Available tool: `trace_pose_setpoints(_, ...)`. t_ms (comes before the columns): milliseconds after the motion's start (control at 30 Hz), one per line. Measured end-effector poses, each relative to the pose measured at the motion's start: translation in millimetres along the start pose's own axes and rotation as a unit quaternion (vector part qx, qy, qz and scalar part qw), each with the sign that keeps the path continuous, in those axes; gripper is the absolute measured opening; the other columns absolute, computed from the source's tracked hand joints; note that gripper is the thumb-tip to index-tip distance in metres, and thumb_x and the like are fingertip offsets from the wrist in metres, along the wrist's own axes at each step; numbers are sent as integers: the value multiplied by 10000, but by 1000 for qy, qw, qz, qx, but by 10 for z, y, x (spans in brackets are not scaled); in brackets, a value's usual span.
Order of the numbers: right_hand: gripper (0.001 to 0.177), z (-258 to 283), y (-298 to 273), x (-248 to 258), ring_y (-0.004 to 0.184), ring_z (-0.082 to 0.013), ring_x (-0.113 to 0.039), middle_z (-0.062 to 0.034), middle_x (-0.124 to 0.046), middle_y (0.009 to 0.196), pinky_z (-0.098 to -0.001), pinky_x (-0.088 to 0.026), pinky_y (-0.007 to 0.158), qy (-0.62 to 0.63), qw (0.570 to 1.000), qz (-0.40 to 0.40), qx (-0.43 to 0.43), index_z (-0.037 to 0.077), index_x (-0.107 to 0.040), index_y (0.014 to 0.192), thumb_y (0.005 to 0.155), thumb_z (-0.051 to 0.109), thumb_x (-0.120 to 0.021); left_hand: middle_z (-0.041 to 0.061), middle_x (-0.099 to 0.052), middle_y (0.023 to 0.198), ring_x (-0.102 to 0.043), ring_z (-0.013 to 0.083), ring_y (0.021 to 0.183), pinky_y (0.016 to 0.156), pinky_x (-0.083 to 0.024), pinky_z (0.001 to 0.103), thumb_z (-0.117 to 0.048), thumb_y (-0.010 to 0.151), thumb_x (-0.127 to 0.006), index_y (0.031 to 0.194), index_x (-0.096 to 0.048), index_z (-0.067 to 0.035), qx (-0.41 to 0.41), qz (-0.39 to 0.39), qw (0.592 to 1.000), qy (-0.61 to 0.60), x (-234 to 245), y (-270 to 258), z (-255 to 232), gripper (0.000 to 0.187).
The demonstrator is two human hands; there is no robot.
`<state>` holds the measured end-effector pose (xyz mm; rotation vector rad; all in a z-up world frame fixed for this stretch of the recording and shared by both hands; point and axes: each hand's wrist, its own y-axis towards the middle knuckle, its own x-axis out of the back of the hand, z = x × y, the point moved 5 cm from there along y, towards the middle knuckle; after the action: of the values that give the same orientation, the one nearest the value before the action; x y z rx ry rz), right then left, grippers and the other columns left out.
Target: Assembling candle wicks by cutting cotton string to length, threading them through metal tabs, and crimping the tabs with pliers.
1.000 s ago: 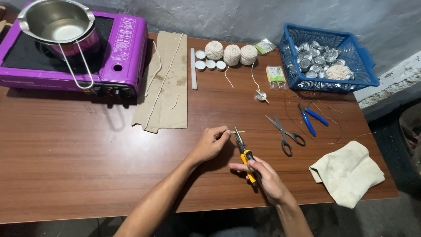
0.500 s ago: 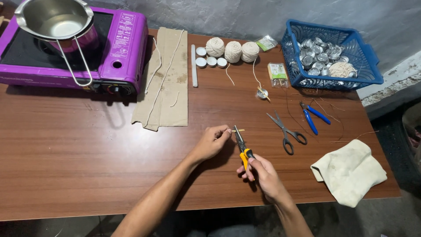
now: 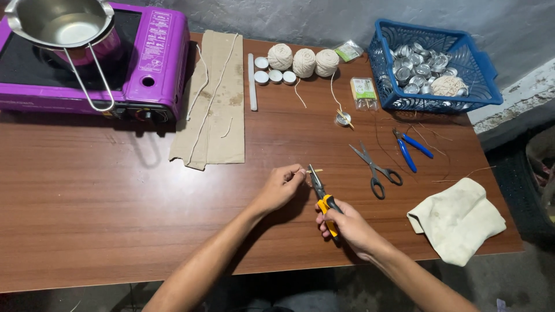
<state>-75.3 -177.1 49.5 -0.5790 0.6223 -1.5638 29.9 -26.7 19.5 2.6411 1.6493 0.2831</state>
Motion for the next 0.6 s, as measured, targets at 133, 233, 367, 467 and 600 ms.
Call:
trace_pose_setpoints(133,189,-94,86,13,694,-230,-513,-97,-516,813,-347,-437,609,17,999,39,-18,25,-546,1022,849,-35,-499,-62,-488,662,-407,79,628,620,-313,275,-247,1055,-489,742,-554,-158,6,4,1000,-18,-22,6,16,331)
trace_pose_setpoints(233,240,-178,113,-11,679,-202,-454,-99,-525,821,-322,-381,577,-5,997,52,-50,58,-513,1006,794,-50,-480,-59,-476,669,-411,86,643,629,-319,284,-254,1053,-490,735,-530,-162,15,6,1000,-24,-46,7,83,333)
trace_pose_setpoints(367,282,-281,216,-21,565,-132,-339,-47,-437,753,-263,-250,457,48,995,78,-26,33,-516,1016,749,-34,-455,-45,-495,672,-407,96,632,622,-314,291,-252,1053,-483,739,-538,-155,17,8,1000,-17,-45,4,112,333)
trace_pose_setpoints(467,266,-386,297,-3,542,-116,-300,-31,-406,720,-247,-199,428,69,994,81,-21,48,-504,967,723,-27,-428,-44,-485,664,-406,97,624,623,-316,292,-258,1059,-477,722,-504,-163,24,18,999,-22,-70,-8,98,351)
trace_pose_setpoints(600,219,-470,368,-6,519,-106,-273,-22,-384,713,-238,-188,404,86,990,108,-24,107,-417,879,718,-42,-413,-65,-466,650,-405,77,622,614,-322,281,-248,1040,-490,717,-523,-161,23,10,999,-30,-83,-3,108,336)
